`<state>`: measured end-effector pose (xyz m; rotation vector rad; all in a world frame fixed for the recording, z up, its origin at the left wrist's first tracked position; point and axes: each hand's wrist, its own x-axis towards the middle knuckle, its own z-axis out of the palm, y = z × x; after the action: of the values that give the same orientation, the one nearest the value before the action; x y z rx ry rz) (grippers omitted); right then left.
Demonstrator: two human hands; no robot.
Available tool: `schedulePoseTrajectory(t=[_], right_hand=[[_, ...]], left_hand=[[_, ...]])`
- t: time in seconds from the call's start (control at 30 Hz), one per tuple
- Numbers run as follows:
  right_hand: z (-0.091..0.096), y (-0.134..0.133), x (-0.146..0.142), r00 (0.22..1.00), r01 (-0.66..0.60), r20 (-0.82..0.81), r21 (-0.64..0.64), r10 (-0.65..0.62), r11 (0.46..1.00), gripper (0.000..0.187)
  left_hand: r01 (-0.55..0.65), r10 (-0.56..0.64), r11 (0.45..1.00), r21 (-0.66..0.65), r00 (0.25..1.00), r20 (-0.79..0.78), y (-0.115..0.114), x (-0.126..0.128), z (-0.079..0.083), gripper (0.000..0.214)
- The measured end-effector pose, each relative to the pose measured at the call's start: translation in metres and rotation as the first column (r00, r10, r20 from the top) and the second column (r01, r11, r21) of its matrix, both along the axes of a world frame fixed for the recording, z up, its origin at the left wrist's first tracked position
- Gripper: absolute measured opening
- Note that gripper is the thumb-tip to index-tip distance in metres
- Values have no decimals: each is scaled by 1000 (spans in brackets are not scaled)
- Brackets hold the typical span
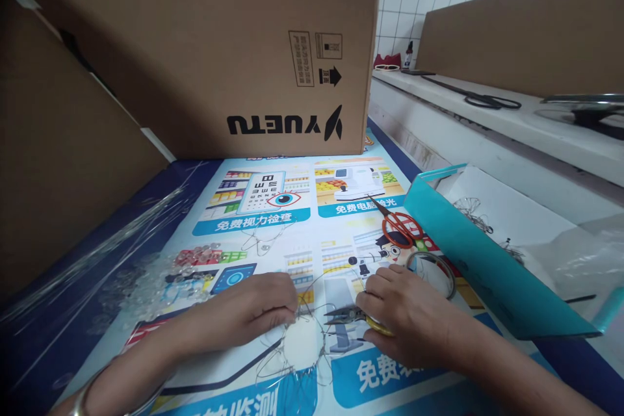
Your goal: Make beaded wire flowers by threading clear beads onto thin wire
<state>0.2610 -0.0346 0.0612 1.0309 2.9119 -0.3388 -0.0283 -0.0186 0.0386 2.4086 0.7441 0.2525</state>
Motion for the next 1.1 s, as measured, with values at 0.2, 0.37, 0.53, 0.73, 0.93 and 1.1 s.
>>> schedulePoseTrajectory(t=[0.2,0.37,0.53,0.73,0.93,1.1], right_hand=[[-1,-1,-1,1000,-27,1,-12,27,1000,22],[-4,0,-2,1000,-31,2,-4,31,1000,21],[-8,0,-4,999,-42,22,16,42,999,24],[-12,1,-10,1000,-19,16,34,18,999,26],[3,-10,-3,997,73,-22,-45,-74,996,26],[17,-20,0,992,122,56,-140,-115,983,21]], left_hand=[[-5,5,1000,2,1000,-14,0,0,2,21],[-1,1,1000,7,1000,-8,0,0,2,22],[1,-1,1000,7,1000,5,0,0,-1,22],[-1,1,1000,11,1000,13,-1,3,1,21],[0,-1,999,54,999,33,-3,6,5,18],[-19,17,997,69,999,37,-4,7,5,16]])
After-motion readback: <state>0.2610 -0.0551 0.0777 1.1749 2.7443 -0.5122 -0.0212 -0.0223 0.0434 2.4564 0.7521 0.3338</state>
